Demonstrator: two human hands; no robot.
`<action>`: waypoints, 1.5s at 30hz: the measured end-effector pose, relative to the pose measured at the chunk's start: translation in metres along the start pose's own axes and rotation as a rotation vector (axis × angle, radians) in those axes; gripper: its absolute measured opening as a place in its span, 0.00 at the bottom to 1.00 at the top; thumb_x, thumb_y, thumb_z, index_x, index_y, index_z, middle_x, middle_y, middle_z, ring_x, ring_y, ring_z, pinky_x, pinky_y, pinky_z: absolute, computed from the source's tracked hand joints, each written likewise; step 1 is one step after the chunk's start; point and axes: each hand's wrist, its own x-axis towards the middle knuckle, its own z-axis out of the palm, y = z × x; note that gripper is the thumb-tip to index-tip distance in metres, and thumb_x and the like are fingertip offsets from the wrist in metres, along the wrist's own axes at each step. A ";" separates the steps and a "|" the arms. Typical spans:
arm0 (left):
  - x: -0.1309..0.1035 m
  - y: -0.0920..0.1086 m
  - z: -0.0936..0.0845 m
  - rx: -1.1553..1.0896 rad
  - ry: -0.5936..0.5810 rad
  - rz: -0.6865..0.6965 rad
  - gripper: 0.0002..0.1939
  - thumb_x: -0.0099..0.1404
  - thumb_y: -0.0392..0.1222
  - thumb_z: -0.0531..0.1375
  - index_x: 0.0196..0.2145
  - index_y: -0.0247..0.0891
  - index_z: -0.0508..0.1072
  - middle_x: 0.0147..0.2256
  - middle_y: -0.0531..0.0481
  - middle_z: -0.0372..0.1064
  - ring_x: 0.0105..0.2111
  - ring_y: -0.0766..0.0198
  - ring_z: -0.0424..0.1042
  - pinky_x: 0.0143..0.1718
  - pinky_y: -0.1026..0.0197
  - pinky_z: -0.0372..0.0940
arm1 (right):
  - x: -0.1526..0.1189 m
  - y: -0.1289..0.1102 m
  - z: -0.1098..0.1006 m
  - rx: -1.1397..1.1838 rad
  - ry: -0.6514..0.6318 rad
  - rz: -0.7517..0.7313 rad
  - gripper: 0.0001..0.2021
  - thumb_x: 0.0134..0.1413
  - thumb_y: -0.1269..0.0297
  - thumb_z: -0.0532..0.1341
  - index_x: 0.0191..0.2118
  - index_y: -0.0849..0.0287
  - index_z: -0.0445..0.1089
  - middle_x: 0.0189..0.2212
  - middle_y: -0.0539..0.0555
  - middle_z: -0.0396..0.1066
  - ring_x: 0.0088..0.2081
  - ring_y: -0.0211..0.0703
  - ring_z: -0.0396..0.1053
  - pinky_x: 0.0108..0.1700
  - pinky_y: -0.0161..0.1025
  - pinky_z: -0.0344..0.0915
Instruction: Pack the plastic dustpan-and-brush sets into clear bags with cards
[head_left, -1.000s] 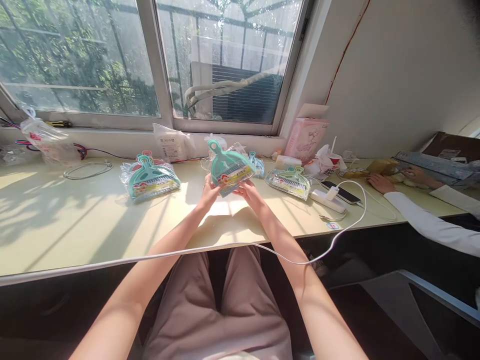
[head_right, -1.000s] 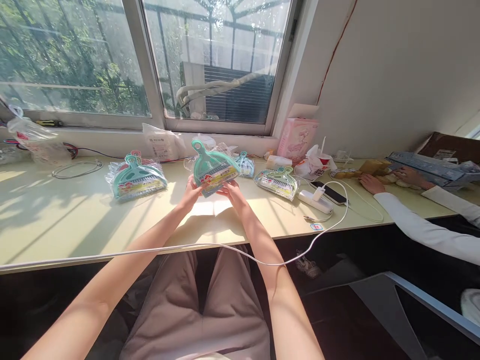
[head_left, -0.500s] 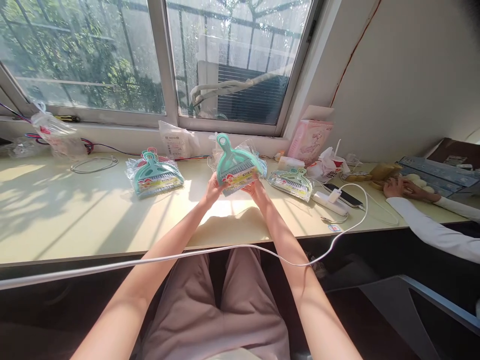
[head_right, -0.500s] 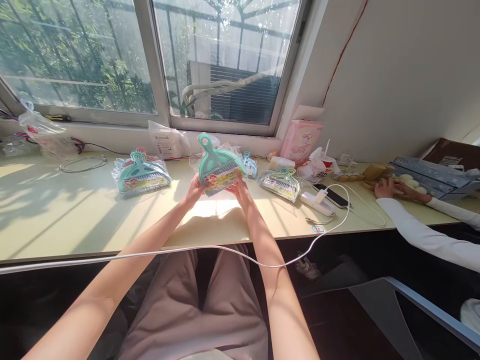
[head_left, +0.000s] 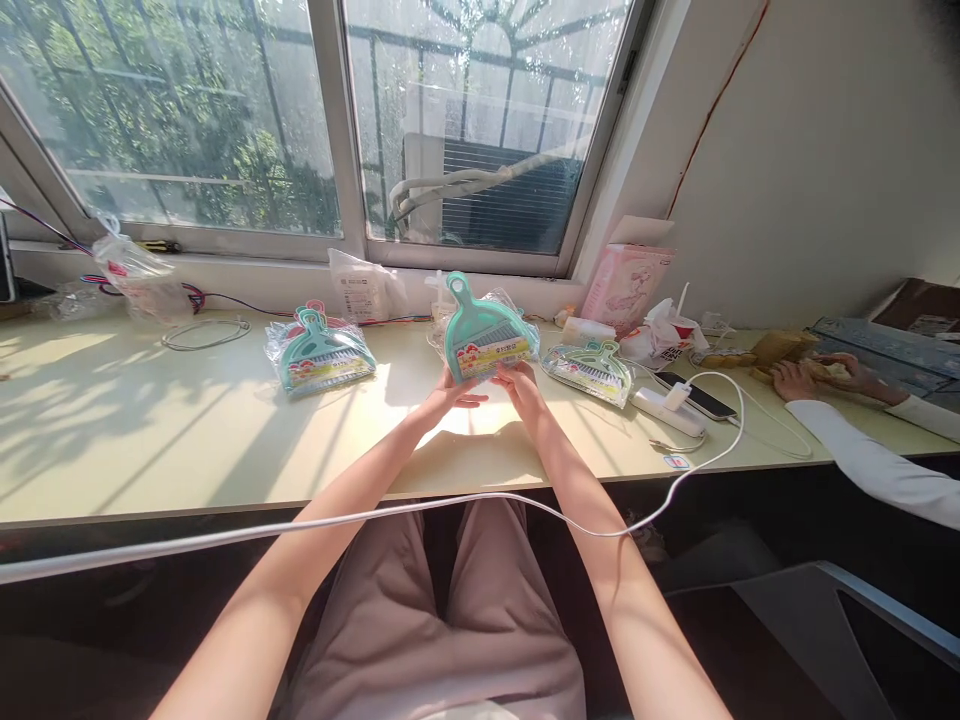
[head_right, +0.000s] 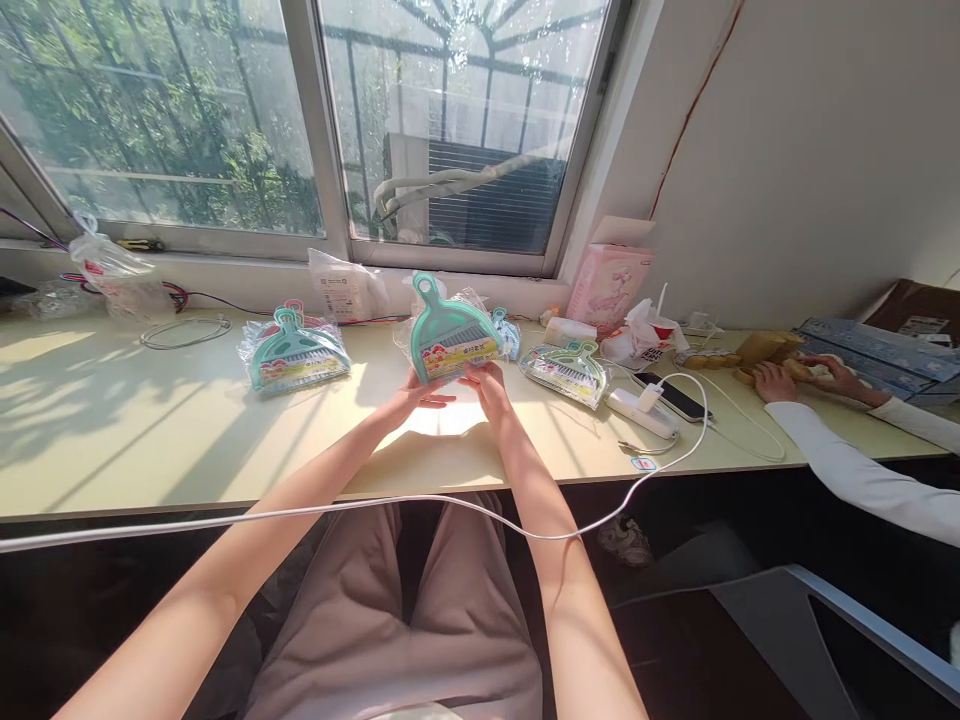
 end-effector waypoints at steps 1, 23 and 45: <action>-0.001 0.002 -0.001 0.015 -0.026 -0.026 0.52 0.62 0.60 0.80 0.75 0.46 0.63 0.73 0.29 0.70 0.52 0.36 0.88 0.63 0.30 0.77 | 0.000 0.000 0.000 0.010 -0.010 -0.006 0.28 0.39 0.45 0.82 0.47 0.47 0.80 0.47 0.55 0.88 0.59 0.68 0.83 0.62 0.63 0.83; 0.000 0.001 0.006 0.098 0.046 0.026 0.39 0.73 0.57 0.72 0.72 0.43 0.64 0.69 0.28 0.74 0.41 0.48 0.89 0.40 0.51 0.82 | 0.001 0.002 -0.007 -0.100 -0.035 -0.026 0.33 0.38 0.43 0.82 0.51 0.49 0.80 0.48 0.58 0.87 0.58 0.71 0.83 0.60 0.68 0.82; 0.019 -0.015 -0.003 0.182 0.180 0.235 0.33 0.66 0.53 0.77 0.63 0.42 0.75 0.60 0.36 0.75 0.61 0.38 0.77 0.48 0.46 0.83 | 0.002 0.006 -0.012 -0.124 0.033 -0.033 0.35 0.40 0.40 0.80 0.55 0.46 0.78 0.51 0.56 0.86 0.53 0.61 0.84 0.53 0.55 0.79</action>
